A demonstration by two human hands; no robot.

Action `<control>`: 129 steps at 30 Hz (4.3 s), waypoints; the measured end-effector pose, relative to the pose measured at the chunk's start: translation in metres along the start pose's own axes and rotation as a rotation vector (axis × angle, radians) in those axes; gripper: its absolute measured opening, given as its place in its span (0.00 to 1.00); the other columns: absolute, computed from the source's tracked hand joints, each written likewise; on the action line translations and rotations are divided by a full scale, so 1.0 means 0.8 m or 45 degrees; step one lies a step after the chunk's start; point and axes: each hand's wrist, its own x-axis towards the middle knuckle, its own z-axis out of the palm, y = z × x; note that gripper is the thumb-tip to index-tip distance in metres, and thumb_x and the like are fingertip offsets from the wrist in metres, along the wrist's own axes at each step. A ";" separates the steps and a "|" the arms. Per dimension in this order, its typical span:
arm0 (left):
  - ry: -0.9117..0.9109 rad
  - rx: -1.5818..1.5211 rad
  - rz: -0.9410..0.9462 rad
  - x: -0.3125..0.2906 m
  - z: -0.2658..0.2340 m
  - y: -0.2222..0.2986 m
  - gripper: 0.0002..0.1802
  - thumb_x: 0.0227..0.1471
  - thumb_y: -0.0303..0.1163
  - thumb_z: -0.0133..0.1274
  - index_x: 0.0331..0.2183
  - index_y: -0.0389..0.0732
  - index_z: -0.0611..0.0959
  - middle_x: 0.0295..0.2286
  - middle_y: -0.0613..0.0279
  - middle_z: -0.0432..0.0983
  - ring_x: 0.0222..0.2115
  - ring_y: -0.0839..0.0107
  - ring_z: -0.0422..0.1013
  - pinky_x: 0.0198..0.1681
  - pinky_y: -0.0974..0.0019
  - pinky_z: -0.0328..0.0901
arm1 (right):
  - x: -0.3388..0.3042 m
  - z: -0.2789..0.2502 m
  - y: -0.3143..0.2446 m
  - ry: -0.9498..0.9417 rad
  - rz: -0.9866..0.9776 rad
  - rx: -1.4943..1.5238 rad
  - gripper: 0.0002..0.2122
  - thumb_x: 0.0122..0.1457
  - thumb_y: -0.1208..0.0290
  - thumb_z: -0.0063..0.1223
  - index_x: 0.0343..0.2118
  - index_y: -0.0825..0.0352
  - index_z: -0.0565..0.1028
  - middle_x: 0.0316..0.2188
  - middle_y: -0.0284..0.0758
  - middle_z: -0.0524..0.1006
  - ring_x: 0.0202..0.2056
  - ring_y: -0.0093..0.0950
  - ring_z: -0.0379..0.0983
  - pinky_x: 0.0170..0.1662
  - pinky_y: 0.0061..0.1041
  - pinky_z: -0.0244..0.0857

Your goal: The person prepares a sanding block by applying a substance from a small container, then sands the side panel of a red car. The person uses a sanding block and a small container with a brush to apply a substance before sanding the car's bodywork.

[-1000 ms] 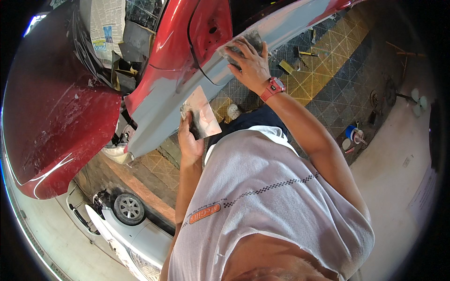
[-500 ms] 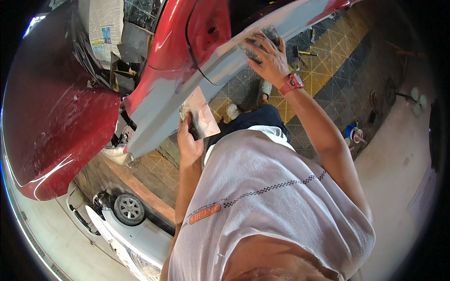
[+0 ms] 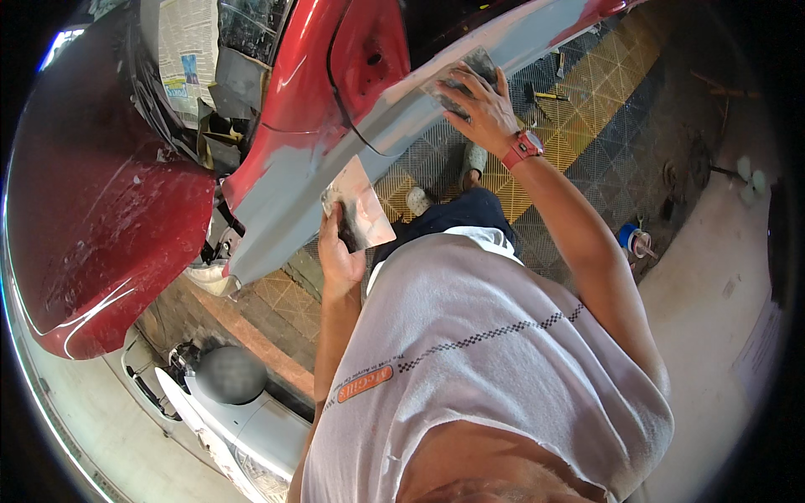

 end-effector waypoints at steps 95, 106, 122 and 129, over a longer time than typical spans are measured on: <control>0.060 0.040 0.026 0.061 0.095 -0.037 0.20 0.74 0.34 0.49 0.60 0.35 0.77 0.56 0.58 0.78 0.56 0.65 0.74 0.64 0.56 0.66 | 0.032 -0.060 0.131 0.001 0.000 -0.003 0.23 0.62 0.56 0.67 0.61 0.40 0.80 0.68 0.30 0.70 0.76 0.34 0.55 0.75 0.68 0.41; 0.006 0.020 0.018 0.076 0.103 -0.047 0.20 0.74 0.36 0.49 0.59 0.35 0.78 0.56 0.59 0.79 0.57 0.66 0.74 0.65 0.57 0.66 | 0.025 -0.089 0.218 0.173 0.083 -0.043 0.27 0.62 0.55 0.67 0.65 0.38 0.77 0.70 0.26 0.68 0.76 0.33 0.54 0.75 0.65 0.43; -0.014 0.029 0.020 0.091 0.127 -0.060 0.21 0.74 0.36 0.49 0.61 0.35 0.78 0.57 0.59 0.78 0.58 0.66 0.73 0.66 0.56 0.64 | 0.014 -0.089 0.242 0.092 0.005 -0.008 0.26 0.63 0.53 0.66 0.65 0.37 0.77 0.70 0.29 0.68 0.76 0.33 0.54 0.78 0.62 0.39; -0.017 0.041 0.019 0.096 0.144 -0.067 0.20 0.73 0.34 0.50 0.60 0.34 0.77 0.57 0.57 0.77 0.58 0.66 0.73 0.65 0.57 0.65 | 0.049 -0.096 0.227 0.084 0.030 0.019 0.27 0.61 0.54 0.68 0.65 0.36 0.77 0.70 0.28 0.69 0.76 0.35 0.54 0.76 0.65 0.41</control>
